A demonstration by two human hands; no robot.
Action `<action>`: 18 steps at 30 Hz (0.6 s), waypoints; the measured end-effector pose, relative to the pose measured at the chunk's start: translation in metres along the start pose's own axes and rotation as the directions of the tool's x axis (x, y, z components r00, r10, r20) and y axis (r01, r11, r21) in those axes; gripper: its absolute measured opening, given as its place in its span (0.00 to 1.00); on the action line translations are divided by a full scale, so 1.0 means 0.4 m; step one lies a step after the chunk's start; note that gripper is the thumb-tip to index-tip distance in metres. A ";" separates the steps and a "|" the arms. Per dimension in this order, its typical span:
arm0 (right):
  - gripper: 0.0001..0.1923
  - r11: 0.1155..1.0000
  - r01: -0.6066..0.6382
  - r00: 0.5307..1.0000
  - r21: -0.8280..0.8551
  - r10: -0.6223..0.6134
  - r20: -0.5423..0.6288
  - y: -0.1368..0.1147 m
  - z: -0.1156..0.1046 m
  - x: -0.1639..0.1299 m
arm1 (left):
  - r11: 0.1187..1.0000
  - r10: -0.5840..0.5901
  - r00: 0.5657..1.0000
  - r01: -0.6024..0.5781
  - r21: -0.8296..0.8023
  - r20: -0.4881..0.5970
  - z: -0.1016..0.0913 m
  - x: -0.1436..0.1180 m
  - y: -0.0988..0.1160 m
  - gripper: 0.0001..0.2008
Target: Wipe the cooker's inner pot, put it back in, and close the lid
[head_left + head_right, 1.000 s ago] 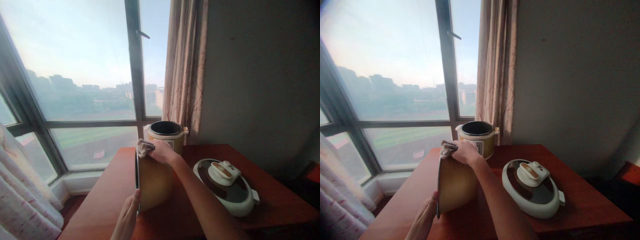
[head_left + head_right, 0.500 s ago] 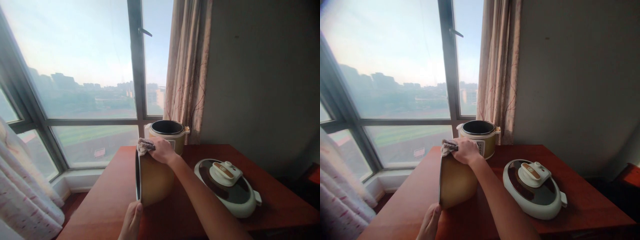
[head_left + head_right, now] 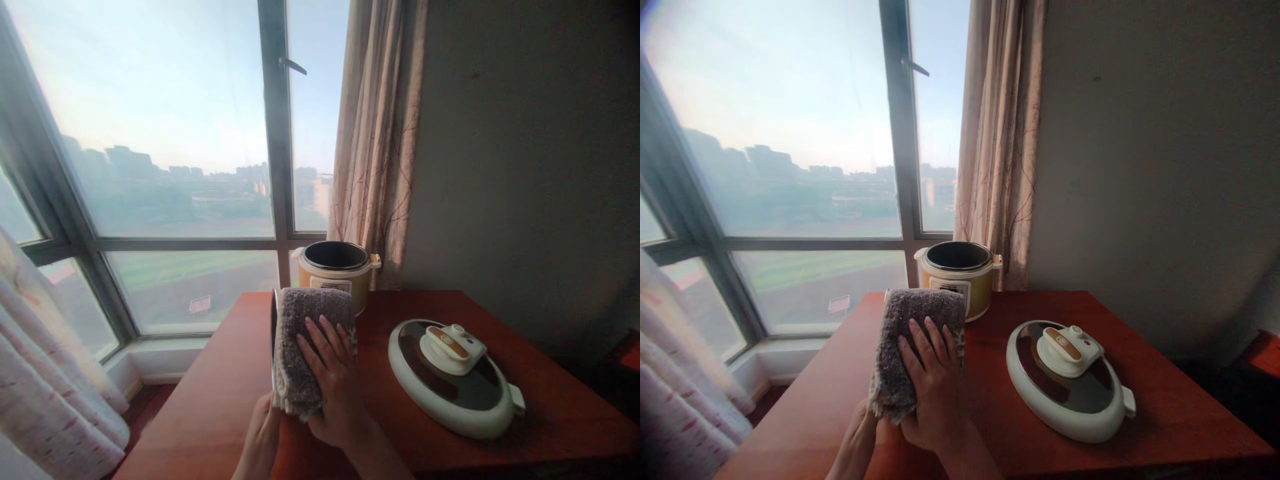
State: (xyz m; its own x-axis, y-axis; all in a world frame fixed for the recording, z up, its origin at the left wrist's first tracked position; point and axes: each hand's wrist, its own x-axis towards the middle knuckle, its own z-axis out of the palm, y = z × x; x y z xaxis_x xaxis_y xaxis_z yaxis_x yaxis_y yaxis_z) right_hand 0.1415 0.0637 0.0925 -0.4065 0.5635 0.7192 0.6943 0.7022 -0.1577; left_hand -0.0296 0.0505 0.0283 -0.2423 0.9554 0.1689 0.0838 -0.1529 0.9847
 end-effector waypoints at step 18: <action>0.39 0.997 0.042 0.995 -0.063 -0.047 -0.089 -0.017 0.034 -0.027 | 0.998 0.020 0.999 -0.022 0.052 0.030 -0.024 0.011 0.093 0.32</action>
State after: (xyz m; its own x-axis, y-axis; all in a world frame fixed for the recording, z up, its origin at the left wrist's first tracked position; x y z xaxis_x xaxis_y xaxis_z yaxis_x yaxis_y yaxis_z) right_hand 0.1331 0.0587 0.0764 -0.3844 0.4889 0.7831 0.7130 0.6960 -0.0845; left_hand -0.0367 0.0467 0.0660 -0.2111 0.9593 0.1876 0.1390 -0.1605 0.9772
